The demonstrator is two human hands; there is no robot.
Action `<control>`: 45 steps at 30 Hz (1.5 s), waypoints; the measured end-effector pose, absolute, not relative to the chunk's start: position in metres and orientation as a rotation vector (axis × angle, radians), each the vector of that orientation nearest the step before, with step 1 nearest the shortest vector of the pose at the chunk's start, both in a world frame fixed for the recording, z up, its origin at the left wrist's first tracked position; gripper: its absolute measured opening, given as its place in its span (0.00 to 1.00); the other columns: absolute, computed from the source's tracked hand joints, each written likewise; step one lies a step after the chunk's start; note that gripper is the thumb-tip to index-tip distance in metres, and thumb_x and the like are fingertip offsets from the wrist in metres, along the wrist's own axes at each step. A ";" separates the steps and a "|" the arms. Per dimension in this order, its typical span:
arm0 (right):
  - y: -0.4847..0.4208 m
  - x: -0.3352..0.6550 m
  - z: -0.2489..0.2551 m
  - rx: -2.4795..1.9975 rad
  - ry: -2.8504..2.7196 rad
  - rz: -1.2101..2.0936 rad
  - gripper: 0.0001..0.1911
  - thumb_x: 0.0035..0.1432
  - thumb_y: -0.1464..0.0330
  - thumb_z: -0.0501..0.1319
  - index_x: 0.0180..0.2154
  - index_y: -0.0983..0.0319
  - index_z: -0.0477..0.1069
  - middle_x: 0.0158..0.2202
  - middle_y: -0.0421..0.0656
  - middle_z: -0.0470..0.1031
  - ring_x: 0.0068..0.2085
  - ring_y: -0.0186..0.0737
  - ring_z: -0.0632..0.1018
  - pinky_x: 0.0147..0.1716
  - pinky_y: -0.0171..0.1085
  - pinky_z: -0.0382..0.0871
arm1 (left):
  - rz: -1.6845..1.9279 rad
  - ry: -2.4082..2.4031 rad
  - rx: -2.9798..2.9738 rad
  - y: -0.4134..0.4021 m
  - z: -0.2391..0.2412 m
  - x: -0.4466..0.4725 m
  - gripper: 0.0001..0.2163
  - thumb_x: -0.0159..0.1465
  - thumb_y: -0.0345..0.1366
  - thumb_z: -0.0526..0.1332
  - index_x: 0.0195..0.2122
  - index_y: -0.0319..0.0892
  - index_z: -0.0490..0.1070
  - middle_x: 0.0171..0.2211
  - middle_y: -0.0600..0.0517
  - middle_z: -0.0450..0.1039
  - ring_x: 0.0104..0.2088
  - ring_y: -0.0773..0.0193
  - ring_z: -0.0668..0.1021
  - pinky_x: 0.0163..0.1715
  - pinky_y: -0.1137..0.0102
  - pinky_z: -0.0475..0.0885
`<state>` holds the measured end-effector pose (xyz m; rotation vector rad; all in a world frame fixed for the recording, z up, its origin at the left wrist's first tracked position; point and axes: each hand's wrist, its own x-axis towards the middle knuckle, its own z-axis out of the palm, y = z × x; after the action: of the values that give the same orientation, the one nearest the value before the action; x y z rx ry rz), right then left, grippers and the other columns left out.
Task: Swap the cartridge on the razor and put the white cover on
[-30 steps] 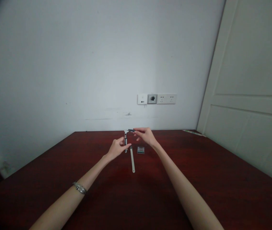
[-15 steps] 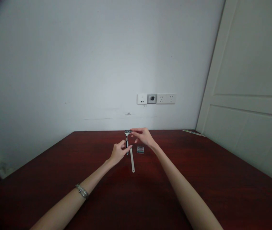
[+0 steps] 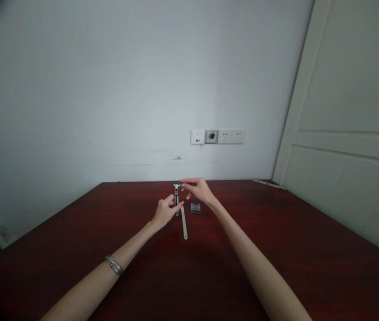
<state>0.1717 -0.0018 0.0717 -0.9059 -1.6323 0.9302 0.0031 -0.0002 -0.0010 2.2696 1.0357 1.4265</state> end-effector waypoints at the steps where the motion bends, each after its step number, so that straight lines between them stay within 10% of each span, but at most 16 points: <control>1: -0.002 0.172 0.071 -0.900 -1.627 0.939 0.21 0.47 0.62 0.64 0.42 0.67 0.74 0.28 0.45 0.78 0.16 0.28 0.71 0.15 0.29 0.66 | 1.418 1.031 2.269 0.000 -0.001 0.003 0.14 0.58 0.44 0.58 0.22 0.41 0.58 0.14 0.61 0.55 0.17 0.74 0.56 0.19 0.77 0.51; 45: -0.006 0.173 0.074 -0.901 -1.774 0.812 0.15 0.49 0.64 0.61 0.37 0.67 0.76 0.28 0.43 0.76 0.16 0.27 0.70 0.16 0.29 0.67 | 1.351 0.926 2.227 0.003 -0.004 0.005 0.13 0.58 0.43 0.58 0.26 0.36 0.69 0.19 0.55 0.67 0.20 0.72 0.66 0.22 0.76 0.62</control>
<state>0.1730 -0.0065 0.0738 -0.9009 -1.7744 0.8124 0.0047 0.0028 -0.0040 2.2271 0.9263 1.3509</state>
